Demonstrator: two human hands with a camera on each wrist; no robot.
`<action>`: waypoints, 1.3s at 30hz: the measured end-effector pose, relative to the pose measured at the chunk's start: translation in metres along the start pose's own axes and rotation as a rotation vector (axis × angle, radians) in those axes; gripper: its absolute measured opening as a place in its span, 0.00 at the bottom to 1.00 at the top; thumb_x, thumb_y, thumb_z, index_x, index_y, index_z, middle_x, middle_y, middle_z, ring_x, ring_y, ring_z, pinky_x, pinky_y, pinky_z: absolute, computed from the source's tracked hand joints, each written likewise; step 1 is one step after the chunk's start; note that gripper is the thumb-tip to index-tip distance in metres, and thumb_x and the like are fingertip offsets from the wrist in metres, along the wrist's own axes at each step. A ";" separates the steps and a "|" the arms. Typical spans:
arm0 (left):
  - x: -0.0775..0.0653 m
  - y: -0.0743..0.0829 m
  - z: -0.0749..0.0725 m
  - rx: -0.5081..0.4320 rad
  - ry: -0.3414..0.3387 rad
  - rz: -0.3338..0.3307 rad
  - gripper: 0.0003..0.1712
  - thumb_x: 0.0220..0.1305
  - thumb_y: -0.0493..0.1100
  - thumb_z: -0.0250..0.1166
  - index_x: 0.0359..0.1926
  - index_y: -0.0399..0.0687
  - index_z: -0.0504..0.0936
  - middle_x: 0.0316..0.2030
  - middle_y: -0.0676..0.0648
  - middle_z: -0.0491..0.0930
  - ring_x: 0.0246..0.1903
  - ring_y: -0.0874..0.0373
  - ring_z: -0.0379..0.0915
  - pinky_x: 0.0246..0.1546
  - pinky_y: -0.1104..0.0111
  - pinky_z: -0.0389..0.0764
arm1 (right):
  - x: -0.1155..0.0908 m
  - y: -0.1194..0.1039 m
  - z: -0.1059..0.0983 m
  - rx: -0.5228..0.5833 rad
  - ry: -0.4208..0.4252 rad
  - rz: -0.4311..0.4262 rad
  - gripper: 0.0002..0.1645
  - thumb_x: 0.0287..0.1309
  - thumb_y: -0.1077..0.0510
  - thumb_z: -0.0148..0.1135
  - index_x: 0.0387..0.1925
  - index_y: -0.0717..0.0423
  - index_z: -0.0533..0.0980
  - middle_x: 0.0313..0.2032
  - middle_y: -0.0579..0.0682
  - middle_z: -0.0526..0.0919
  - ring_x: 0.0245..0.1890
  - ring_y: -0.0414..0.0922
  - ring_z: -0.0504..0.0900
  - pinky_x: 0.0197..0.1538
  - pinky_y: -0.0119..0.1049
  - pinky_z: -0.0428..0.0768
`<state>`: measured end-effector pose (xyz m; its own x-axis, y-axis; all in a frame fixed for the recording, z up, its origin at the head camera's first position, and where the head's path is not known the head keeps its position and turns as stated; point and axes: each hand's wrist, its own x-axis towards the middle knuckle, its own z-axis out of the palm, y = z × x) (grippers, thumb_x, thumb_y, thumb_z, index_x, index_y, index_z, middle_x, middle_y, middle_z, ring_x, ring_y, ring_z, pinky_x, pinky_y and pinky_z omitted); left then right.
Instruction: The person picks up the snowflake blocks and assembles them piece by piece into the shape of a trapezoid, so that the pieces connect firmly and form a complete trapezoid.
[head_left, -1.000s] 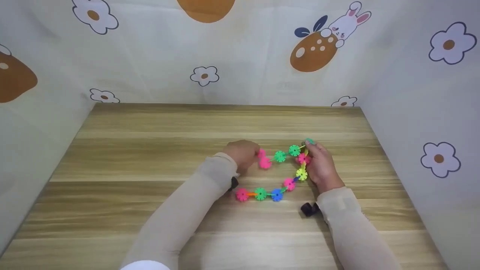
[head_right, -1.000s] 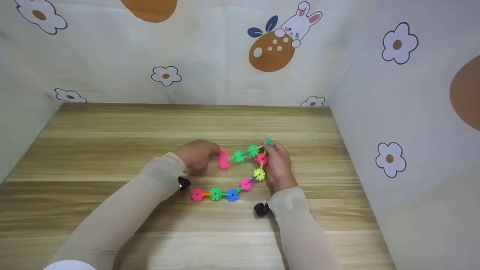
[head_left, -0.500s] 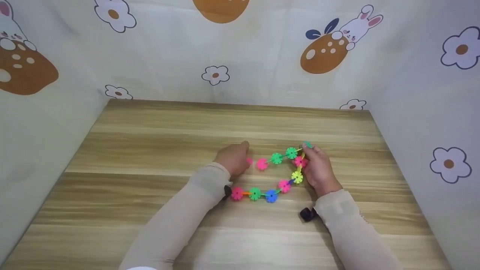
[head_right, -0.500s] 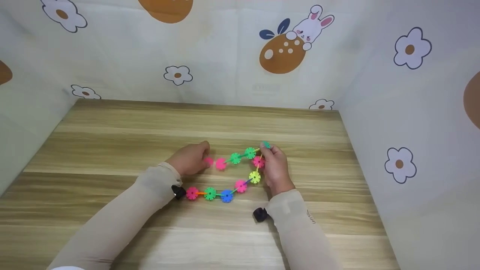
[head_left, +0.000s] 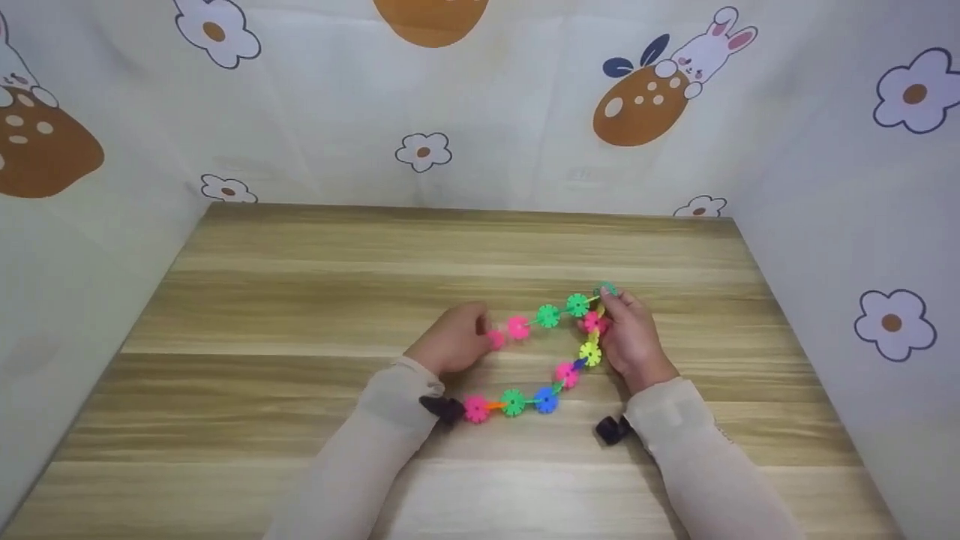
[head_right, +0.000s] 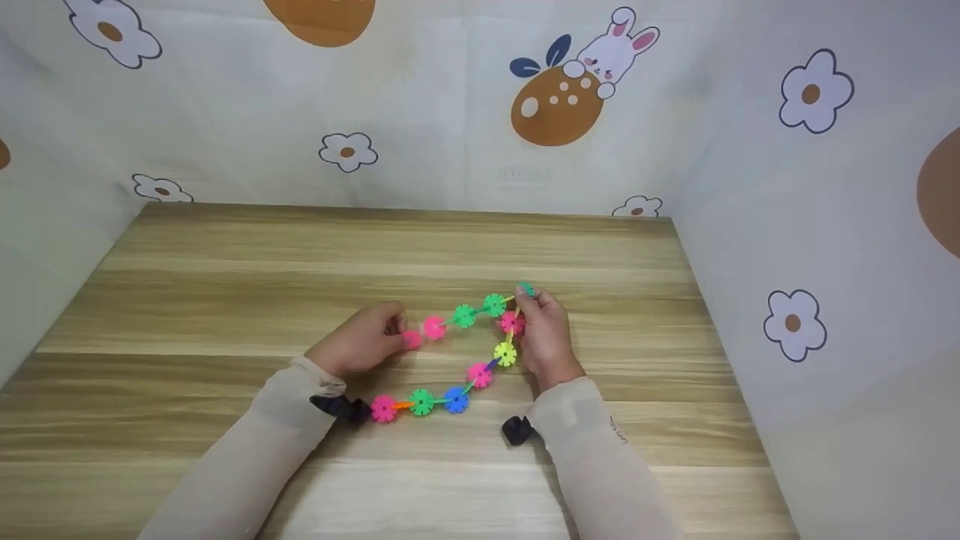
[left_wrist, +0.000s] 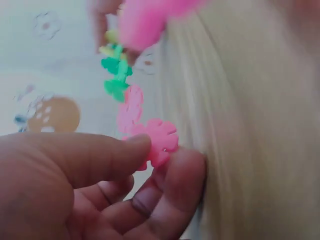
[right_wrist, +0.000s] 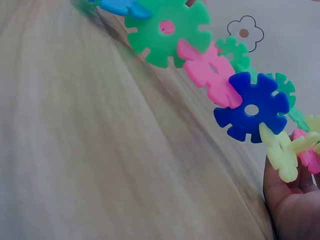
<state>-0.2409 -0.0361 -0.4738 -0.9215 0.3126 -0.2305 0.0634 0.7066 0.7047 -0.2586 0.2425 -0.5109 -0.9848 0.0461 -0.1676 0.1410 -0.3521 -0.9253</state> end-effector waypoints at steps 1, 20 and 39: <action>-0.002 -0.001 0.000 -0.038 0.006 -0.004 0.06 0.71 0.39 0.65 0.36 0.47 0.75 0.30 0.48 0.77 0.31 0.54 0.72 0.31 0.64 0.73 | 0.000 0.000 0.001 0.006 -0.016 -0.001 0.13 0.82 0.53 0.50 0.42 0.59 0.70 0.39 0.48 0.75 0.34 0.40 0.80 0.40 0.32 0.85; -0.005 0.003 0.008 -0.150 0.038 0.069 0.09 0.76 0.39 0.63 0.37 0.47 0.72 0.27 0.45 0.83 0.24 0.58 0.72 0.27 0.67 0.73 | 0.002 -0.002 -0.001 0.032 -0.003 0.003 0.12 0.83 0.55 0.48 0.42 0.58 0.71 0.36 0.47 0.78 0.37 0.41 0.81 0.45 0.39 0.87; -0.007 0.002 0.006 -0.206 0.070 0.060 0.08 0.76 0.36 0.61 0.37 0.47 0.71 0.32 0.46 0.83 0.25 0.57 0.72 0.27 0.67 0.74 | 0.001 0.002 0.001 -0.003 0.002 0.000 0.12 0.83 0.56 0.48 0.39 0.57 0.69 0.38 0.49 0.75 0.36 0.41 0.78 0.41 0.35 0.85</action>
<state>-0.2318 -0.0329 -0.4747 -0.9431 0.3006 -0.1420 0.0460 0.5410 0.8398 -0.2595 0.2408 -0.5128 -0.9846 0.0484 -0.1683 0.1412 -0.3489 -0.9265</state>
